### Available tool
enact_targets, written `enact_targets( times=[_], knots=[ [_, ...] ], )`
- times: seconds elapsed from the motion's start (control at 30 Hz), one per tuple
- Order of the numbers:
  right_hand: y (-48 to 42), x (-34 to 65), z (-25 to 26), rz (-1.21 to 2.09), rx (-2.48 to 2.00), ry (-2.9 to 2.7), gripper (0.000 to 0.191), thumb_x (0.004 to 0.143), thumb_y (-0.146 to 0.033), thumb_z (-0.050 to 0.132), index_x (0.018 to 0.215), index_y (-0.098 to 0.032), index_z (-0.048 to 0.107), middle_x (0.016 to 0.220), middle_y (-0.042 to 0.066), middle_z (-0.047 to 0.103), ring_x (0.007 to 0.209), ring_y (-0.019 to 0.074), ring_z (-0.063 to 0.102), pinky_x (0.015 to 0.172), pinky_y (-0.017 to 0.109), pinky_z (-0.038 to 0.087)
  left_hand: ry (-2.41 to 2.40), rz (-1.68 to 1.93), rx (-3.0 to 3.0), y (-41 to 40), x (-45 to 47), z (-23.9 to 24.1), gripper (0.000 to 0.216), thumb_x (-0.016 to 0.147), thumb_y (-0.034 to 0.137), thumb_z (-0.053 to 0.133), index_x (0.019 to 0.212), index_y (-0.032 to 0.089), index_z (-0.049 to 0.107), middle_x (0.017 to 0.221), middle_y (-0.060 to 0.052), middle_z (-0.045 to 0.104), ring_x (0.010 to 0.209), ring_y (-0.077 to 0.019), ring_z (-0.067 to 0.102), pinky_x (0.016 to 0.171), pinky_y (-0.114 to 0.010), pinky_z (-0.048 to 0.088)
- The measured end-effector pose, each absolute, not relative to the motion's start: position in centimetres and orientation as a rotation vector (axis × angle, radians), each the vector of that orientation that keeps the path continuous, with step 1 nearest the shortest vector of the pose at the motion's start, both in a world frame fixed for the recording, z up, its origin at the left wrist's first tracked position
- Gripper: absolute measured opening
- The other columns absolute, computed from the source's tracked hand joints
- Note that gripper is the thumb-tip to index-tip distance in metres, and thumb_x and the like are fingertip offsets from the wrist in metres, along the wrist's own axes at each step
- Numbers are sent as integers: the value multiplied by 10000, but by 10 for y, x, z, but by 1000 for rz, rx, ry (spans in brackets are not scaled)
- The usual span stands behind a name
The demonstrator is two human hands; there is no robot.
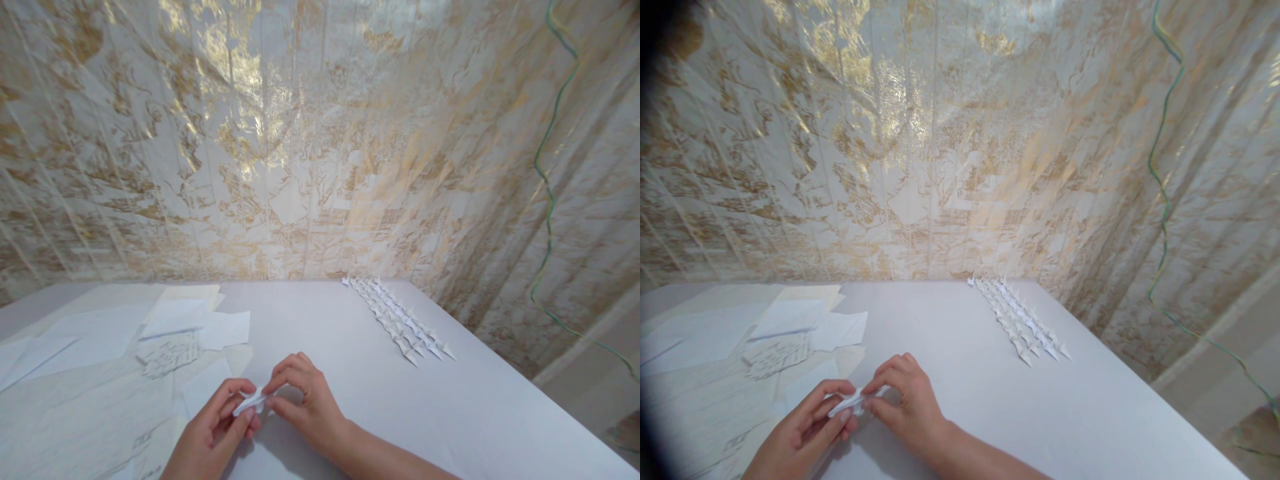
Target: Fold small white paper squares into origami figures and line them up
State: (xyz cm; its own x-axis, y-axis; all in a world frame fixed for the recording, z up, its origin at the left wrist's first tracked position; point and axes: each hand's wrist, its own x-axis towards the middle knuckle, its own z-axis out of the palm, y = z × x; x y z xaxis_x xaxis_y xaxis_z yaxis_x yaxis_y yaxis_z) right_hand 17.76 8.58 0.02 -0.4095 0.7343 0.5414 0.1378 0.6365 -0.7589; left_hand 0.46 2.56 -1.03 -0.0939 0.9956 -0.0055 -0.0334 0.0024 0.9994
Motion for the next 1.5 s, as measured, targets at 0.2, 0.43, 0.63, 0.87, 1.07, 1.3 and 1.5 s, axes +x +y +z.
enact_targets(
  times=[0.2,0.43,0.63,0.87,1.07,1.3,1.5],
  knots=[
    [87,176,-6,744,-760,-1909,144,802,-307,830,908,-254,748,896,30,664,905,207,600,857,341,429,1252,1155,1231,30,-7,-12,480,779,626,728,1061,260,594,765,13,727,731,-204,665,702,-285,492],
    [85,176,2,817,-698,-1883,169,858,-399,771,833,-236,734,839,28,693,846,193,612,862,342,420,1332,1255,1236,27,-3,-11,427,763,598,734,1017,287,585,669,47,685,660,-208,663,667,-283,486],
    [83,176,7,876,-640,-1850,236,915,-409,707,777,-220,733,793,20,696,816,182,613,855,336,403,1432,1167,1443,28,-9,-8,334,789,586,715,940,292,661,820,-8,735,766,-240,685,723,-290,503],
    [79,174,9,887,-630,-1871,213,923,-349,698,756,-218,715,793,14,693,812,177,616,877,339,394,1505,1323,1925,29,-17,-3,147,864,440,685,814,326,763,957,-41,666,993,-271,603,925,-317,437],
    [81,173,2,843,-756,-1842,155,762,-227,832,837,-228,697,794,6,670,792,183,548,753,294,408,1564,1236,1961,35,-28,-9,222,872,500,679,761,312,718,884,-21,658,935,-253,608,866,-316,481],
    [80,171,1,965,-833,-1800,223,785,-407,825,734,-214,724,714,7,639,763,173,518,737,291,401,1576,1266,2156,36,-32,-17,260,904,543,631,800,310,686,877,16,651,908,-205,642,816,-296,527],
    [81,169,2,1290,-958,-1574,306,725,-475,831,694,-180,758,627,-4,580,632,138,461,620,277,375,1591,1286,2232,36,-33,-15,290,920,544,615,774,294,635,859,16,663,888,-208,647,789,-299,523]
  ],
)
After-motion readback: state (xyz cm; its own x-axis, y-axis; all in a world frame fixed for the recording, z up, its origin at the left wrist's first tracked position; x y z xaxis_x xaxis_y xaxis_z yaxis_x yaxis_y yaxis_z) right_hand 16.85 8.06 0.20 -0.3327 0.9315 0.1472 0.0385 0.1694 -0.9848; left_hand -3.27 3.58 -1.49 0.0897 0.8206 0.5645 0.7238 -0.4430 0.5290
